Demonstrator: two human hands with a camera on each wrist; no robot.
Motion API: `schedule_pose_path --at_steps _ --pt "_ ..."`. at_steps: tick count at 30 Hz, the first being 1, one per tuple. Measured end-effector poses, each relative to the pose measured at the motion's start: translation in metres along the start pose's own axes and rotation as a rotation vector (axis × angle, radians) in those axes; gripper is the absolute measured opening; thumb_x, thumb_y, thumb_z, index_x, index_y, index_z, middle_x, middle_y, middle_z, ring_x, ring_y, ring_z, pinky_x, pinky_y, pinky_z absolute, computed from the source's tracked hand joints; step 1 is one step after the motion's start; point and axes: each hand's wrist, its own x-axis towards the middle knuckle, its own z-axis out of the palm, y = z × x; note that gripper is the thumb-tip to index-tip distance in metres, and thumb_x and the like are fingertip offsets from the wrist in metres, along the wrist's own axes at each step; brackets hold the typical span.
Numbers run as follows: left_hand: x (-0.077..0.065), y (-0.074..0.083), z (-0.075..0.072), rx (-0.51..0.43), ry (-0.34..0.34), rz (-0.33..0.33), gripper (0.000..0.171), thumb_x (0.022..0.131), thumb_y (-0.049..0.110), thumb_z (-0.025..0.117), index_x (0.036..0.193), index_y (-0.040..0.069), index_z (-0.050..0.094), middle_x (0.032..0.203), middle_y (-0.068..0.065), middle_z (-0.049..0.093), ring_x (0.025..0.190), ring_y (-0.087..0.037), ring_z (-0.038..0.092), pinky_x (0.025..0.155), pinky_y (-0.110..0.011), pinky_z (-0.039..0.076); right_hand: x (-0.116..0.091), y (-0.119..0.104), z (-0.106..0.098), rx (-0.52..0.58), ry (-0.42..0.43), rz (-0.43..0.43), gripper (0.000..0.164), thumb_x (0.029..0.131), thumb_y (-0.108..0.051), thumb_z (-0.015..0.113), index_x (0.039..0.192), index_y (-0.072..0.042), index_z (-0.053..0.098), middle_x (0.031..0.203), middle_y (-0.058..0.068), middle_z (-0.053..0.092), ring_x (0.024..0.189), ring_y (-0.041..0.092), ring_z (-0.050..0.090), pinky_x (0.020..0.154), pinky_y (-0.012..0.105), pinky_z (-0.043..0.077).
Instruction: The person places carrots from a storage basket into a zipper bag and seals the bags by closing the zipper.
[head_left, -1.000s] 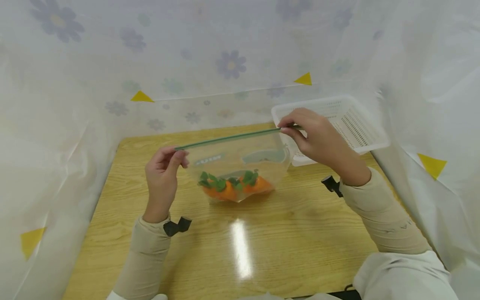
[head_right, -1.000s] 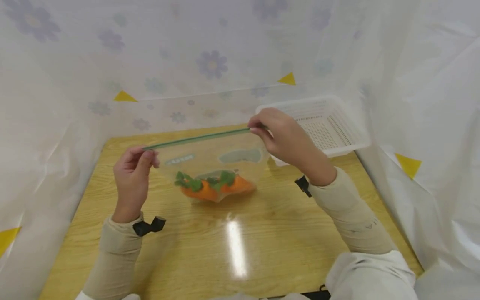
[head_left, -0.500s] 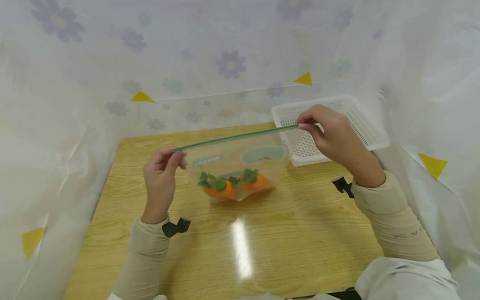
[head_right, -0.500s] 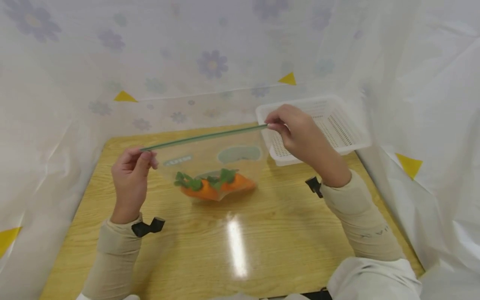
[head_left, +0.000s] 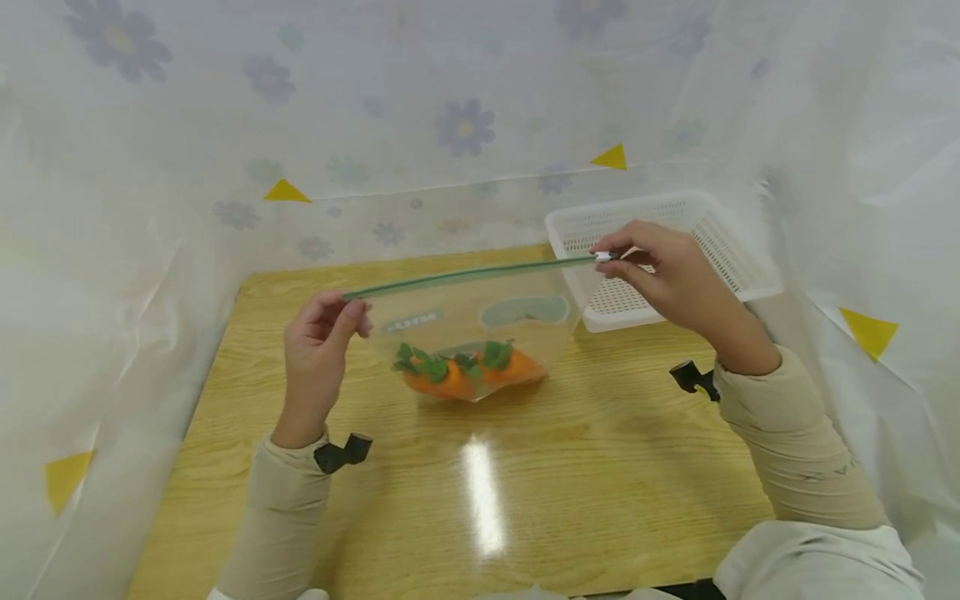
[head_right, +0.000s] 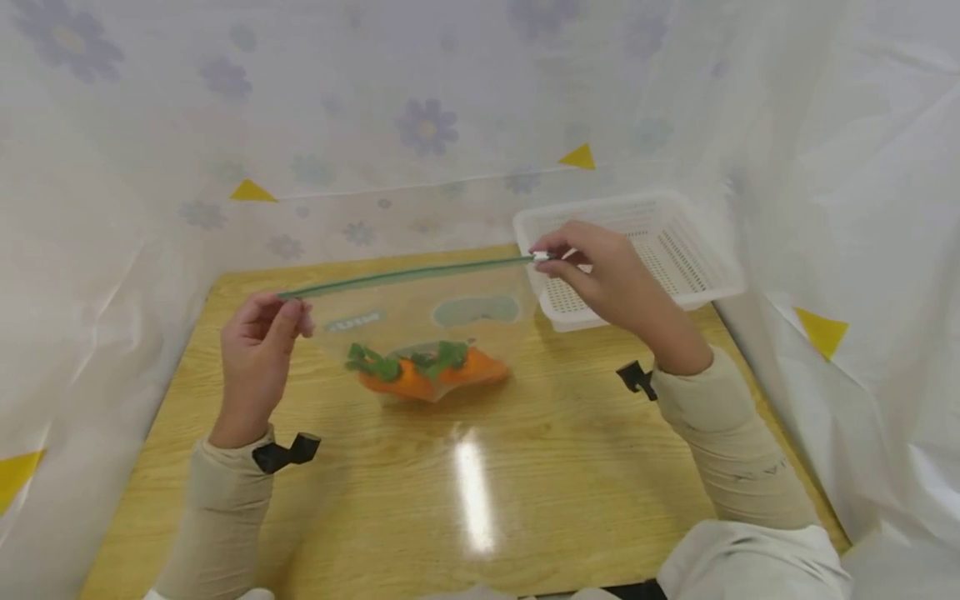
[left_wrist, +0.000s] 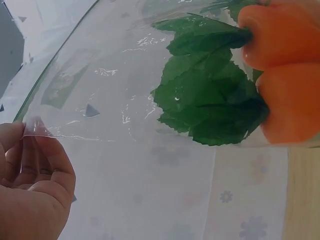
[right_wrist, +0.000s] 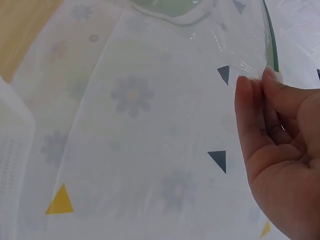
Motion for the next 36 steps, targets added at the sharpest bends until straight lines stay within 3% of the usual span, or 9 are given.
schedule_pose_path --at_steps 4,11,20,27,36 --pt "0.006 0.003 -0.005 0.047 -0.052 -0.029 0.014 0.090 -0.006 0.056 0.103 -0.008 0.061 0.086 -0.012 0.063 0.071 -0.019 0.059 0.066 -0.025 0.051 0.003 0.002 -0.001 0.057 -0.013 0.035 0.028 0.075 0.013 0.069 0.099 -0.001 0.065 0.093 0.004 0.065 0.081 0.008 0.060 0.071 0.017 0.052" --pt "0.029 0.006 -0.011 0.085 -0.169 -0.143 0.019 0.090 0.007 0.061 0.108 -0.001 0.060 0.092 -0.013 0.063 0.077 -0.022 0.060 0.072 -0.028 0.053 0.016 0.009 -0.004 0.107 -0.013 0.198 0.017 0.085 0.002 0.064 0.101 -0.003 0.065 0.096 0.002 0.064 0.075 0.011 0.061 0.068 0.022 0.054" --pt "0.092 -0.001 -0.023 0.117 -0.241 -0.252 0.024 0.089 0.011 0.063 0.107 -0.003 0.058 0.097 -0.015 0.061 0.080 -0.023 0.060 0.075 -0.027 0.054 0.059 0.021 0.002 0.056 -0.005 0.289 0.019 0.088 -0.007 0.063 0.106 -0.001 0.064 0.096 0.007 0.062 0.071 0.015 0.064 0.066 0.020 0.053" --pt "0.137 -0.011 -0.028 0.181 -0.274 -0.334 0.029 0.089 0.010 0.063 0.111 -0.007 0.053 0.100 -0.012 0.057 0.085 -0.021 0.062 0.079 -0.028 0.053 0.099 0.058 0.017 -0.051 -0.036 0.332 0.022 0.091 -0.020 0.061 0.109 -0.008 0.062 0.093 -0.002 0.061 0.074 0.011 0.062 0.065 0.022 0.052" --pt "0.189 -0.032 -0.028 0.246 -0.220 -0.444 0.030 0.090 0.011 0.061 0.111 -0.005 0.048 0.101 -0.013 0.053 0.083 -0.017 0.060 0.074 -0.023 0.054 0.145 0.081 0.031 -0.059 -0.028 0.389 0.021 0.092 -0.017 0.059 0.109 -0.005 0.061 0.095 0.006 0.061 0.079 0.013 0.061 0.072 0.022 0.052"
